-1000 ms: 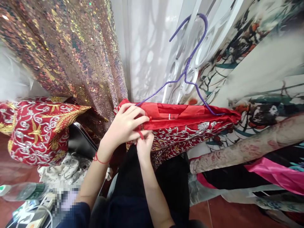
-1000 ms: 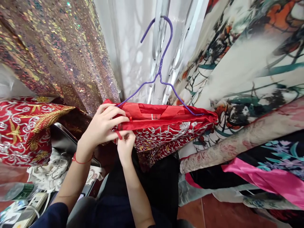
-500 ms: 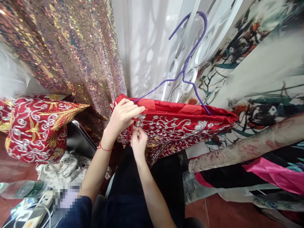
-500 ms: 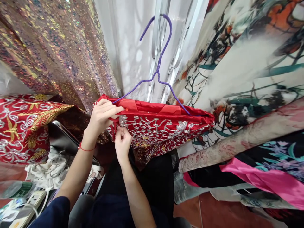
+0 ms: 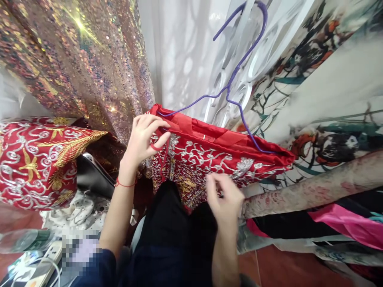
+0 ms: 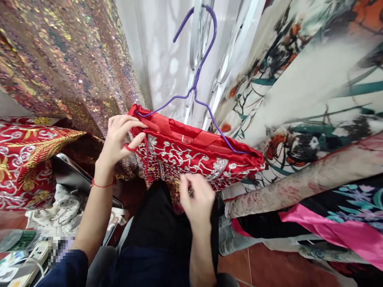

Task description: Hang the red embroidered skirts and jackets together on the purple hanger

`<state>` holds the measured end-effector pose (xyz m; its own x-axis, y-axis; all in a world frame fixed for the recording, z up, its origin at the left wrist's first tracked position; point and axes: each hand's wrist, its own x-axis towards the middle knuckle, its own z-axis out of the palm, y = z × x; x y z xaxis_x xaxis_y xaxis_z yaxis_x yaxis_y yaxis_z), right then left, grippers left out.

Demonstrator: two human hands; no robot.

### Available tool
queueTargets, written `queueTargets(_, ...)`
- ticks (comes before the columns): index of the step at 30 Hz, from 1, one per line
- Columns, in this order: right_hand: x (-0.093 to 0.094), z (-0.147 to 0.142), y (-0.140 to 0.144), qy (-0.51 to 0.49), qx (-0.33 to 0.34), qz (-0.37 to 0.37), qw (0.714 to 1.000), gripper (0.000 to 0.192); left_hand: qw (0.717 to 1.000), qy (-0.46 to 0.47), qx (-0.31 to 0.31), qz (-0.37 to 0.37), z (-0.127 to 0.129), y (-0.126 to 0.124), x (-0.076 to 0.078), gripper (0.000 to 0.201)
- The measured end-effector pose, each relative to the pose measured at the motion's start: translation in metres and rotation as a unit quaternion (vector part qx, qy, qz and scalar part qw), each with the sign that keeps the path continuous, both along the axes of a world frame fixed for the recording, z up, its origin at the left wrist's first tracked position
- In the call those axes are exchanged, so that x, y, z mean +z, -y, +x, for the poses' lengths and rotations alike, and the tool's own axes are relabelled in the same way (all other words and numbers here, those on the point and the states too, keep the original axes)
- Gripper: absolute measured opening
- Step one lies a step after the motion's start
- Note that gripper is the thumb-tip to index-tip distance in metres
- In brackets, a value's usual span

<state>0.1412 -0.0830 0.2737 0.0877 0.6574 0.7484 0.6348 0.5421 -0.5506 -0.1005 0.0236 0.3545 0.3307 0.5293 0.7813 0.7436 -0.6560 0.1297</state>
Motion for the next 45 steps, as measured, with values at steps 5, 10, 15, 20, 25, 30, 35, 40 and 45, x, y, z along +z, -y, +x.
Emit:
queueTargets(5,0.050,0.080,-0.001,0.195,-0.202,0.122,0.952,0.032,0.992,0.094,0.077,-0.019,-0.007,-0.015,-0.008,0.024)
queueTargets(10,0.057,0.120,-0.016,0.230,-0.143,0.072,0.960,0.027,0.982,0.124,0.086,-0.110,-0.009,-0.044,-0.013,0.026)
queueTargets(15,0.048,0.134,-0.014,0.146,-0.041,0.095,0.984,0.015,0.959,0.249,-0.004,-0.138,-0.010,-0.075,-0.023,0.025)
queueTargets(20,0.037,0.129,-0.014,0.107,-0.017,0.095,0.990,0.016,0.931,0.342,-0.026,-0.124,-0.007,-0.090,-0.028,0.020)
queueTargets(25,0.020,0.125,-0.021,0.034,-0.047,0.131,0.990,0.017,0.895,0.433,-0.001,-0.105,-0.012,-0.083,-0.022,0.024)
queueTargets(30,0.007,0.132,-0.024,-0.020,-0.043,0.126,0.991,0.014,0.816,0.540,-0.043,-0.203,-0.024,-0.080,-0.013,0.034)
queueTargets(35,0.006,0.148,-0.020,-0.042,-0.014,0.081,0.996,0.013,0.707,0.609,-0.076,-0.352,-0.030,-0.078,-0.008,0.037)
queueTargets(40,0.014,0.153,-0.015,-0.026,-0.002,0.032,0.999,0.010,0.658,0.650,-0.110,-0.364,-0.029,-0.075,-0.013,0.043)
queueTargets(45,0.015,0.151,-0.020,-0.080,0.009,0.035,0.996,0.011,0.675,0.652,-0.112,-0.328,-0.032,-0.076,-0.019,0.042)
